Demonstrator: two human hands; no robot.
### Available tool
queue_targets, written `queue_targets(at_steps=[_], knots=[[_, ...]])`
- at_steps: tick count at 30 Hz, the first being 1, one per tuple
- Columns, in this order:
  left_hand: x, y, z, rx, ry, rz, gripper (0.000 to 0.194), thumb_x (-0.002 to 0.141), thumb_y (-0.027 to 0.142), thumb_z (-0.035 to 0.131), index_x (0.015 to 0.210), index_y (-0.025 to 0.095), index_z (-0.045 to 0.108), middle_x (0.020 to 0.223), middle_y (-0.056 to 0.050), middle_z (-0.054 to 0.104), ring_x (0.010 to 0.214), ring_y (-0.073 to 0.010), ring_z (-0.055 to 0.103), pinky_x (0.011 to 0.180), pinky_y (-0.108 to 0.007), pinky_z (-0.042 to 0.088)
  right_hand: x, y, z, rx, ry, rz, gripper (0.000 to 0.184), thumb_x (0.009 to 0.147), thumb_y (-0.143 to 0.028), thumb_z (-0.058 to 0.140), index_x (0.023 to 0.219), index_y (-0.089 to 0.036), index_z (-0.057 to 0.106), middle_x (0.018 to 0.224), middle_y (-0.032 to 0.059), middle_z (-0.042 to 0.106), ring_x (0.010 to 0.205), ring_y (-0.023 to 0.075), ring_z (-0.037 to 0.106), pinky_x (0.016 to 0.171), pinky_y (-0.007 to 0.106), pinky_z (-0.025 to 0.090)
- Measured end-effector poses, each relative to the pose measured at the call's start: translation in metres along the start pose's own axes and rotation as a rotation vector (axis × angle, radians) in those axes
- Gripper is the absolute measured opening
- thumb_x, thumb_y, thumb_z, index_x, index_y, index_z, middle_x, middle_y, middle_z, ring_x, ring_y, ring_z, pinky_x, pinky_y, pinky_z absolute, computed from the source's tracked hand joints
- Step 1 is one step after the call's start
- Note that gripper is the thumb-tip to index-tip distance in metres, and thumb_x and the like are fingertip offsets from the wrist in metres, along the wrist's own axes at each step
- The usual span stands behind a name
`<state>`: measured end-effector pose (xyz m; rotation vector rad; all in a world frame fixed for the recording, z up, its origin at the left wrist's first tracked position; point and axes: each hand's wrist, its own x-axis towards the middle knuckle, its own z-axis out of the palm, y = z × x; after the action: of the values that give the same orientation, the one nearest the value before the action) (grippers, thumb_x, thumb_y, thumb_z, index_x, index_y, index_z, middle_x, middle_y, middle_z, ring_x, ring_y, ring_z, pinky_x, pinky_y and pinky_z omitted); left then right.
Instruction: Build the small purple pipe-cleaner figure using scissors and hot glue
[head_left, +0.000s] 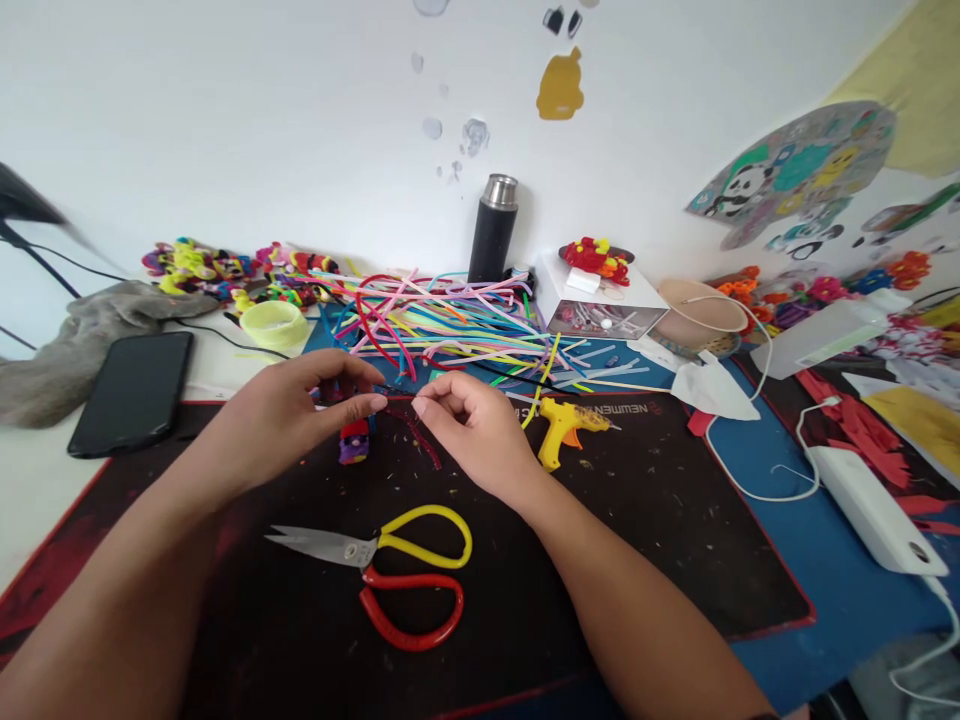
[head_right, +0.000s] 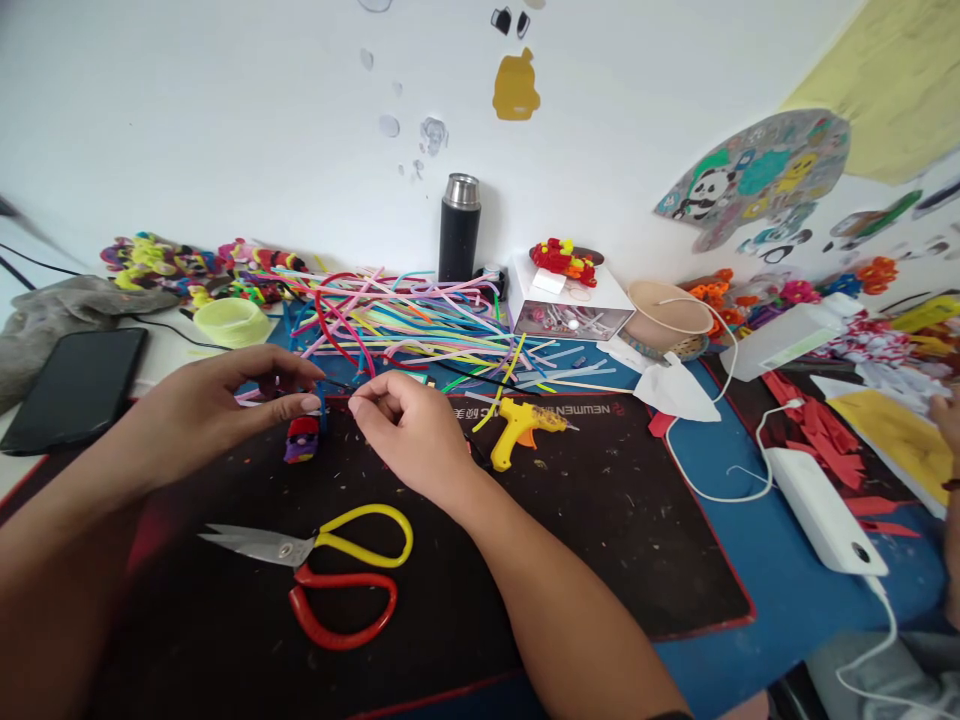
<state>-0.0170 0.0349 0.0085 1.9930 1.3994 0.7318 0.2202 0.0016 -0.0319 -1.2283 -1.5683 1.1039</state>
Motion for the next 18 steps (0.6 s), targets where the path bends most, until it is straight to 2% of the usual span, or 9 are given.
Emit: queue_targets(at_steps=[3,9,14,18], knots=[[0.0,0.002,0.003,-0.062,-0.016,-0.022,0.036,0.09,0.06,0.078,0.1,0.026,0.083,0.099,-0.004,0.085,0.096,-0.0273,0.071,0.084,-0.033,0.056,0.0,0.001,0.0,-0.009,0.014,-0.008,0.012,0.103,-0.034,0.071,0.096,-0.024,0.071,0.071,-0.0039,0.065,0.061,0.0146,0.056,0.059,0.029,0.042],[0.001,0.006,0.006,-0.138,-0.027,-0.022,0.036,0.088,0.058,0.078,0.098,0.024,0.083,0.097,-0.004,0.085,0.093,-0.0265,0.072,0.086,-0.035,0.057,0.0,0.001,0.001,-0.014,0.013,0.008,0.013,0.103,-0.036,0.071,0.098,-0.024,0.071,0.071,-0.0044,0.064,0.061,0.0147,0.057,0.06,0.029,0.043],[0.0,0.009,0.011,-0.251,-0.085,-0.098,0.04,0.085,0.062,0.081,0.101,0.024,0.085,0.099,-0.006,0.084,0.088,-0.0256,0.072,0.077,-0.035,0.057,0.0,0.0,0.0,0.014,0.021,-0.015,0.013,0.102,-0.035,0.072,0.096,-0.024,0.07,0.07,-0.0044,0.064,0.061,0.0145,0.057,0.06,0.029,0.043],[0.001,0.01,0.012,-0.33,-0.091,-0.123,0.039,0.082,0.061,0.085,0.091,0.024,0.084,0.09,-0.005,0.082,0.083,-0.0237,0.07,0.074,-0.035,0.058,0.0,-0.001,0.001,-0.028,0.051,-0.009,0.014,0.103,-0.037,0.071,0.096,-0.024,0.071,0.066,-0.0052,0.062,0.059,0.0148,0.056,0.061,0.029,0.043]])
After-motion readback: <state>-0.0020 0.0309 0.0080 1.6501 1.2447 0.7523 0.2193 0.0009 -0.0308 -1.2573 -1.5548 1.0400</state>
